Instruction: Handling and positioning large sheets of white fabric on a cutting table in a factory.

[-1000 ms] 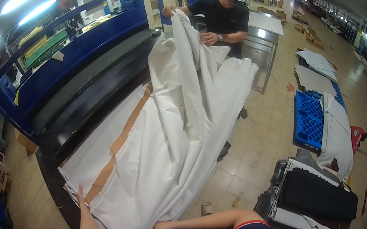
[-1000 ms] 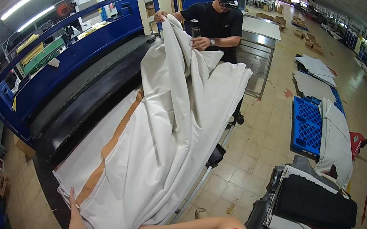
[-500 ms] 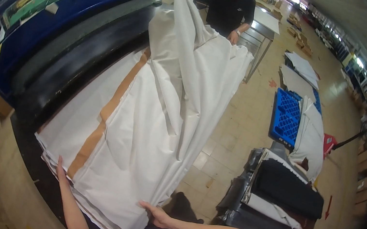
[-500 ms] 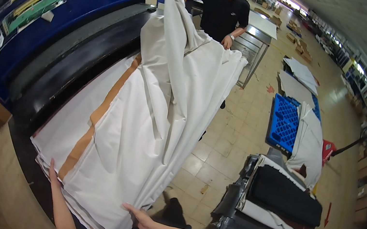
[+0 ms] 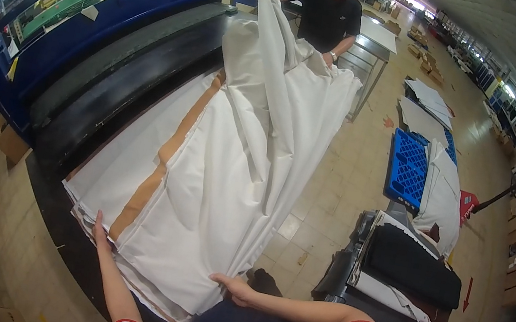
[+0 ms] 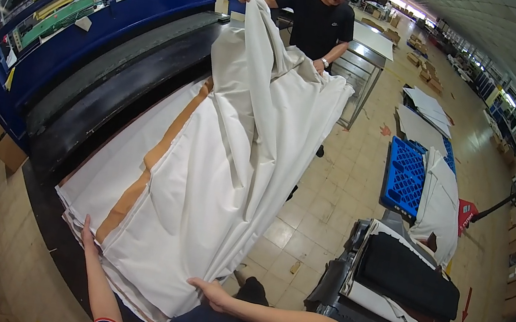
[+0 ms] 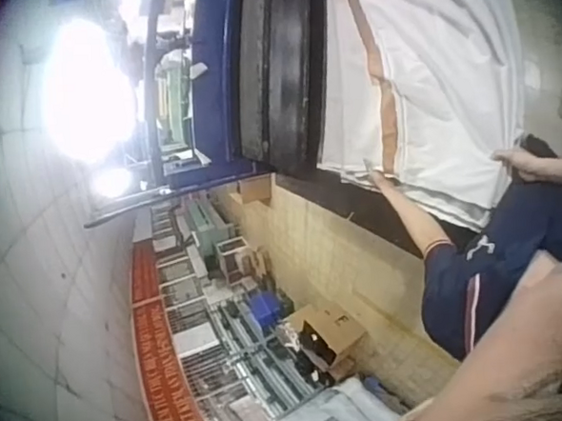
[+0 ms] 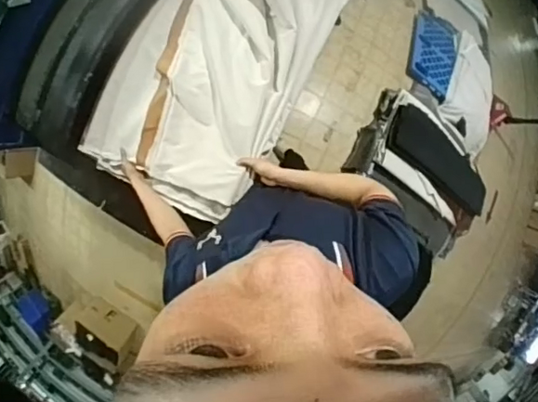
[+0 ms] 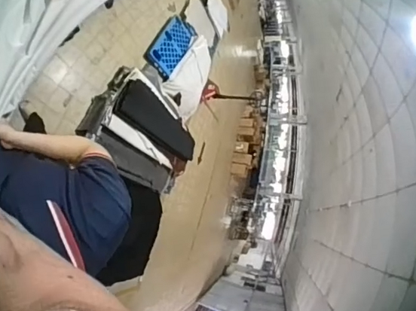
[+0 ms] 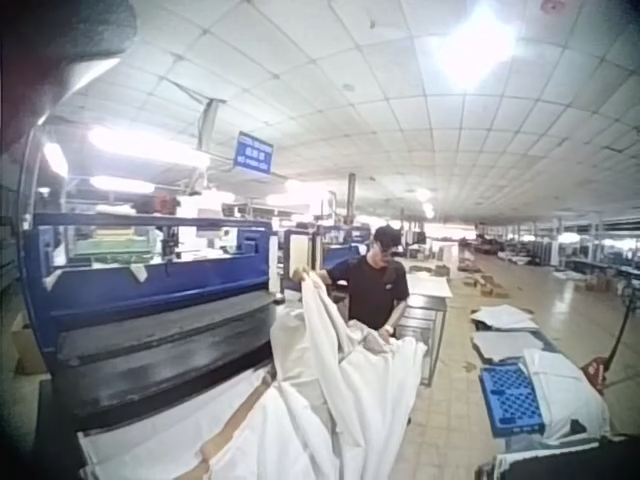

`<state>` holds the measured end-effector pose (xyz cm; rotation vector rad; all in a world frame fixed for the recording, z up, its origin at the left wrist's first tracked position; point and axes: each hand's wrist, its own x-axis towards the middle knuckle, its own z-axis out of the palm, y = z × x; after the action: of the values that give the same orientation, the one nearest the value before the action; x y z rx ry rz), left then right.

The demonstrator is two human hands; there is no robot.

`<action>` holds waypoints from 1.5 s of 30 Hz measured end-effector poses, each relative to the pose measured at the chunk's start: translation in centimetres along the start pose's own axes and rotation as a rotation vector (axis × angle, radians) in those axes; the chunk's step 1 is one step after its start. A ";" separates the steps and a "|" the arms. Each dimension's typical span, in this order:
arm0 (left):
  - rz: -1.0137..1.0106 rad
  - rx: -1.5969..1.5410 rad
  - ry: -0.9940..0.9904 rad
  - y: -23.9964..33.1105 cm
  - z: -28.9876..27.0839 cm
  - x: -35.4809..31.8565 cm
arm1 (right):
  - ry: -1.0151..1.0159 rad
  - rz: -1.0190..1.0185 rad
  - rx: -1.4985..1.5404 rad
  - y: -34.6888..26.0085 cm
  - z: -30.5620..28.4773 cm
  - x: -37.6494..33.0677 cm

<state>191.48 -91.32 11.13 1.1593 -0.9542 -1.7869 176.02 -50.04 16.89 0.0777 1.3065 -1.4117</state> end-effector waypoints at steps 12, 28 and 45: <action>0.033 -0.002 0.015 1.1 1.4 -1.3 | 0.035 0.074 -0.125 1.0 -1.0 1.2; 0.003 -0.039 -0.036 0.2 0.6 -0.3 | -0.038 0.058 -0.110 0.6 -1.0 0.8; 0.033 0.004 0.010 0.6 0.4 -0.8 | -0.037 0.009 -0.092 1.8 -1.0 1.6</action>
<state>191.47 -90.75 12.08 1.1476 -0.9659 -1.7525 176.16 -49.91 14.31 -0.0039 1.3372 -1.3376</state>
